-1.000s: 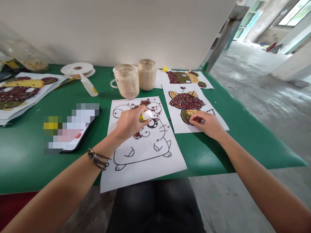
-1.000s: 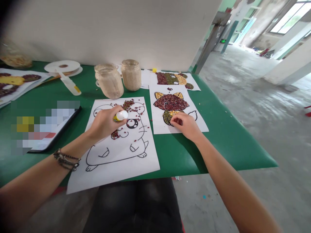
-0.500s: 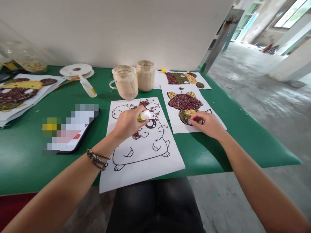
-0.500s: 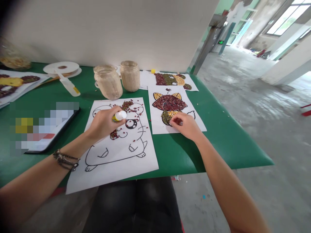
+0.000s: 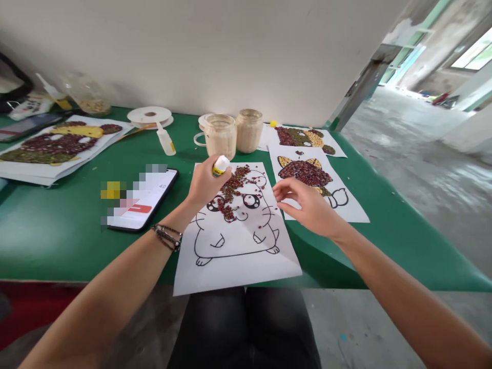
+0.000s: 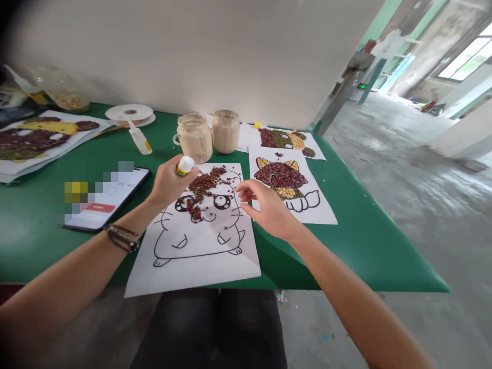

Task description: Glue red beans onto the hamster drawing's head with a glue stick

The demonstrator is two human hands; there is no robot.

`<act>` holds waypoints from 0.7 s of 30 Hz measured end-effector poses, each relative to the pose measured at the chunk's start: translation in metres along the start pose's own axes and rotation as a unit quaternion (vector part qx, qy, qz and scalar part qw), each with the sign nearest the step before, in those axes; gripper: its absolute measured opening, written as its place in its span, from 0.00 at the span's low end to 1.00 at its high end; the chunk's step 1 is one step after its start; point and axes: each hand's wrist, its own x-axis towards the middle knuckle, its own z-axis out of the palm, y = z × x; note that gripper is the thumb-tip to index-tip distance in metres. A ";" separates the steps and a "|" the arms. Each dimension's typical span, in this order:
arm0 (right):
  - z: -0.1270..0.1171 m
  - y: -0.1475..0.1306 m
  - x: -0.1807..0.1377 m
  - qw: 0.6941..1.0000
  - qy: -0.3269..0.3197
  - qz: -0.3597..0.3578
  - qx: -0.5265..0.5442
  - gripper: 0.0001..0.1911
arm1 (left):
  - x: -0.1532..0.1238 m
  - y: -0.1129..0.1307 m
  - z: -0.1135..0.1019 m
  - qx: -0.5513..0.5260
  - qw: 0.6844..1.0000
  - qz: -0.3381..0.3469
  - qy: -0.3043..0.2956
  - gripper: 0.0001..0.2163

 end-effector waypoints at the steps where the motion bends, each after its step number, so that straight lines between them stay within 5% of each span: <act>1: 0.005 -0.005 0.008 0.999 -0.028 -0.018 -0.008 0.06 | 0.001 -0.002 -0.001 -0.005 1.000 -0.004 0.009 0.07; 5: 0.026 -0.008 0.039 0.993 -0.111 -0.005 -0.040 0.11 | 0.001 -0.005 0.000 -0.017 1.000 0.000 0.002 0.05; 7: 0.036 -0.003 0.052 0.989 -0.109 -0.041 -0.090 0.14 | 0.000 -0.005 0.001 -0.015 1.000 0.004 -0.011 0.04; 11: 0.050 0.008 0.067 0.977 -0.103 -0.129 -0.132 0.05 | -0.001 -0.003 0.000 0.001 0.999 -0.001 -0.035 0.05; 21: 0.061 0.014 0.072 0.965 -0.138 -0.129 -0.180 0.05 | -0.003 -0.001 0.001 0.015 0.998 0.003 -0.065 0.05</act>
